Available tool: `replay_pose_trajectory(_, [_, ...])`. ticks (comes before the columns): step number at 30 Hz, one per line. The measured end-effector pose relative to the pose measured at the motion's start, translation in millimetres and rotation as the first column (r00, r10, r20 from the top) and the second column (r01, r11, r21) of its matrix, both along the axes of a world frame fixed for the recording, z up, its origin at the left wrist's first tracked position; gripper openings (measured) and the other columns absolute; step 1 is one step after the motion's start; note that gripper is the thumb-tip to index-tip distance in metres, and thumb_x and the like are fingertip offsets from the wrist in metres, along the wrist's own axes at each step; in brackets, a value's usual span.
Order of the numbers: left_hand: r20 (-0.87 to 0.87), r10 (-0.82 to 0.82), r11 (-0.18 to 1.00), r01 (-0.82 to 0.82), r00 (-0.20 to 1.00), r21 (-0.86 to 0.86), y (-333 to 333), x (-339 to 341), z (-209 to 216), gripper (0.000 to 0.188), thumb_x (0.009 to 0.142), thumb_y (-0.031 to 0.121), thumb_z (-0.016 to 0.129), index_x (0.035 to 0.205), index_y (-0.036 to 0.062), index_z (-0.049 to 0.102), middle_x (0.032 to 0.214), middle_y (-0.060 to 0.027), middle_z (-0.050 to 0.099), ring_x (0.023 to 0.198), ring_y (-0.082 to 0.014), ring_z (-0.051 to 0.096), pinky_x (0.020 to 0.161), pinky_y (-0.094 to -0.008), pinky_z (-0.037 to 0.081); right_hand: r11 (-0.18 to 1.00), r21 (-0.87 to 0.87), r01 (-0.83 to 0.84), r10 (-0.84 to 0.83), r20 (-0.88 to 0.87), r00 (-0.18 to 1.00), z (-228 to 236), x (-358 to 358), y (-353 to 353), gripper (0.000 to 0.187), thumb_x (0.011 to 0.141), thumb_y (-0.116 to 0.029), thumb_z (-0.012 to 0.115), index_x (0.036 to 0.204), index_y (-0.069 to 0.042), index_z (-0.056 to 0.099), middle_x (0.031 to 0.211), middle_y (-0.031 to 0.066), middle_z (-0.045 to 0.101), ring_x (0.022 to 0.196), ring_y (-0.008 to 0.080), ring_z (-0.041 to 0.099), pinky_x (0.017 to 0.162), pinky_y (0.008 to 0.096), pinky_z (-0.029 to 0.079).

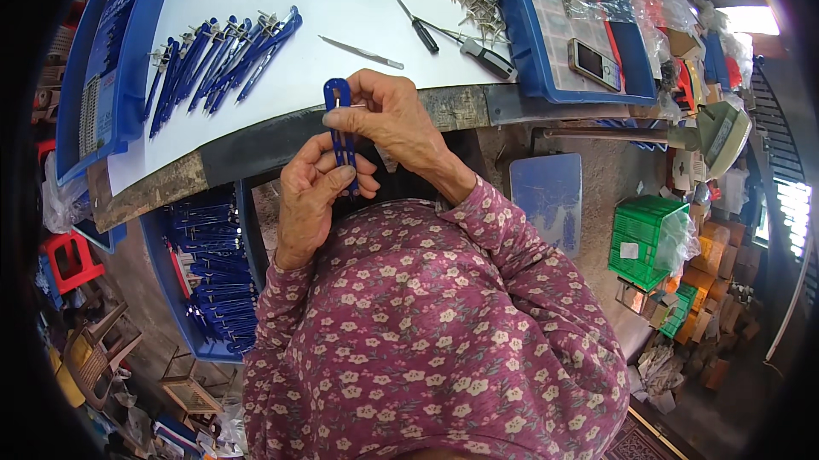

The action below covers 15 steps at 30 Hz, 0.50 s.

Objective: Assembling blue plastic clips by inserting a metal spring between two plastic parts.

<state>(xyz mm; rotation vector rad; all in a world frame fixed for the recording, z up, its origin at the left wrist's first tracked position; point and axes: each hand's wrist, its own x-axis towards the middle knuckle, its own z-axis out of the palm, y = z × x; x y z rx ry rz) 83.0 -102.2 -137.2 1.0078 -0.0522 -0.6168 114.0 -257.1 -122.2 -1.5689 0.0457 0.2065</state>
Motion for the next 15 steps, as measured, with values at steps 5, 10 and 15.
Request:
replay_pose_trajectory(5, [0.036, 0.097, 0.995, -0.096, 0.995, -0.032, 2.0, 6.0, 3.6, 0.029, 0.084, 0.003, 0.052, 0.111, -0.0071, 0.045, 0.086, -0.0168, 0.061, 0.071, -0.02, 0.063, 0.064, -0.0286, 0.053, 0.993, 0.084, -0.078, 0.08, -0.021, 0.997, 11.4, -3.8, 2.6, 0.029, 0.079, -0.009, 0.064, 0.102, 0.006, 0.054, 0.069, 0.0031, 0.058, 0.052, 0.0042, 0.053, 0.042, 0.017, 0.041])
replay_pose_trajectory(10, [0.044, 0.119, 0.993, -0.118, 0.992, -0.017, 3.7, 9.3, 6.8, 0.028, 0.084, 0.003, 0.052, 0.11, -0.007, 0.046, 0.086, -0.0166, 0.061, 0.071, -0.02, 0.063, 0.063, -0.0282, 0.053, 0.987, 0.156, -0.05, 0.046, 0.025, 0.999, 11.0, -3.7, 5.6, 0.028, 0.08, -0.005, 0.061, 0.104, 0.008, 0.053, 0.072, 0.005, 0.058, 0.053, 0.0054, 0.053, 0.045, 0.0188, 0.043])
replay_pose_trajectory(15, [0.038, 0.126, 0.991, -0.123, 0.991, -0.054, 2.6, 11.0, 7.6, 0.027, 0.085, 0.002, 0.051, 0.11, -0.007, 0.046, 0.086, -0.0164, 0.061, 0.071, -0.0198, 0.062, 0.064, -0.0286, 0.053, 0.98, 0.196, -0.034, 0.032, 0.012, 0.999, 12.4, -4.7, 4.0, 0.03, 0.081, -0.005, 0.061, 0.106, 0.008, 0.052, 0.074, 0.0054, 0.058, 0.056, 0.0065, 0.053, 0.047, 0.0191, 0.045])
